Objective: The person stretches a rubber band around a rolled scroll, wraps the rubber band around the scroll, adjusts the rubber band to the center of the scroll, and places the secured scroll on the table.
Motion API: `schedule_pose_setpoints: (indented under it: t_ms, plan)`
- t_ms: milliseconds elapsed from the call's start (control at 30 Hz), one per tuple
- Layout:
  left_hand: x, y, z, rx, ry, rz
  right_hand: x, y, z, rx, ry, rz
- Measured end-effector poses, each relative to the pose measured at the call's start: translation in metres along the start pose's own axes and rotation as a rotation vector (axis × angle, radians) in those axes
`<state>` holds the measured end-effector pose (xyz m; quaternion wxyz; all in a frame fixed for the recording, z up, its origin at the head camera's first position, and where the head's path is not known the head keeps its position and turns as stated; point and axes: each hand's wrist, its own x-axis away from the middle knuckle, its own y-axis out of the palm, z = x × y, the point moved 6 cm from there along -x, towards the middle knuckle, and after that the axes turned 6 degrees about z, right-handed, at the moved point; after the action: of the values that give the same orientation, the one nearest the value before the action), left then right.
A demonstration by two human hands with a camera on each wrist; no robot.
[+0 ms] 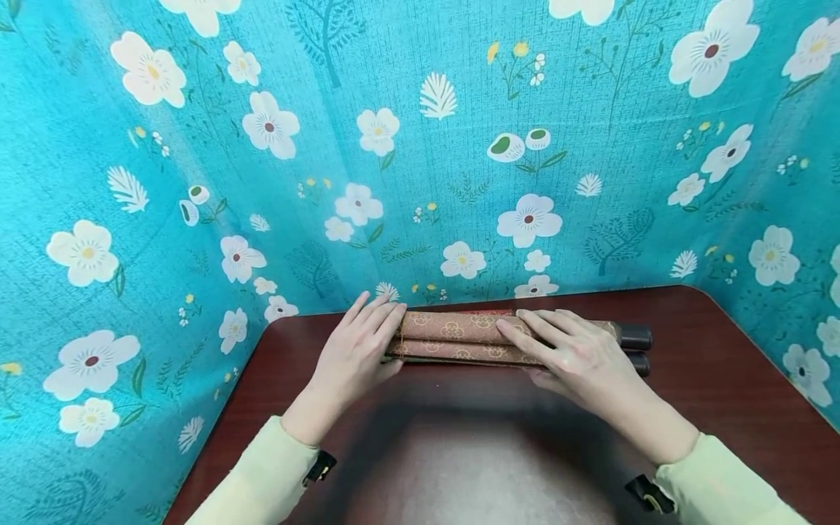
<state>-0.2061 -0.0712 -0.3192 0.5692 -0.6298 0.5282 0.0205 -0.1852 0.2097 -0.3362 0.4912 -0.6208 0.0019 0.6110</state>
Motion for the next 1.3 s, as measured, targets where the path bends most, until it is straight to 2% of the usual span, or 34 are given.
schedule_pose_setpoints:
  t_ms: [367,600,667,833,933,1167,1300]
  plan:
    - [-0.003,0.002,0.006,0.127,0.050,0.028,-0.001,0.002,-0.001,0.001,0.007,-0.009]
    - [-0.007,0.002,0.010,0.118,0.106,0.041,-0.007,0.002,-0.002,0.003,-0.001,-0.014]
    - [-0.006,0.003,0.008,0.097,0.094,0.024,-0.008,0.002,-0.001,0.000,0.000,-0.007]
    - [-0.002,0.001,-0.003,0.022,0.016,-0.034,-0.006,0.003,0.001,-0.002,0.000,-0.013]
    - [-0.002,-0.002,-0.004,0.000,-0.003,-0.046,-0.006,0.003,0.001,0.000,0.001,-0.010]
    - [-0.005,-0.002,0.004,0.047,-0.013,-0.021,-0.009,0.003,-0.003,0.012,-0.002,-0.017]
    - [-0.004,0.000,0.006,0.087,-0.006,0.003,-0.011,0.003,-0.007,0.016,-0.017,0.017]
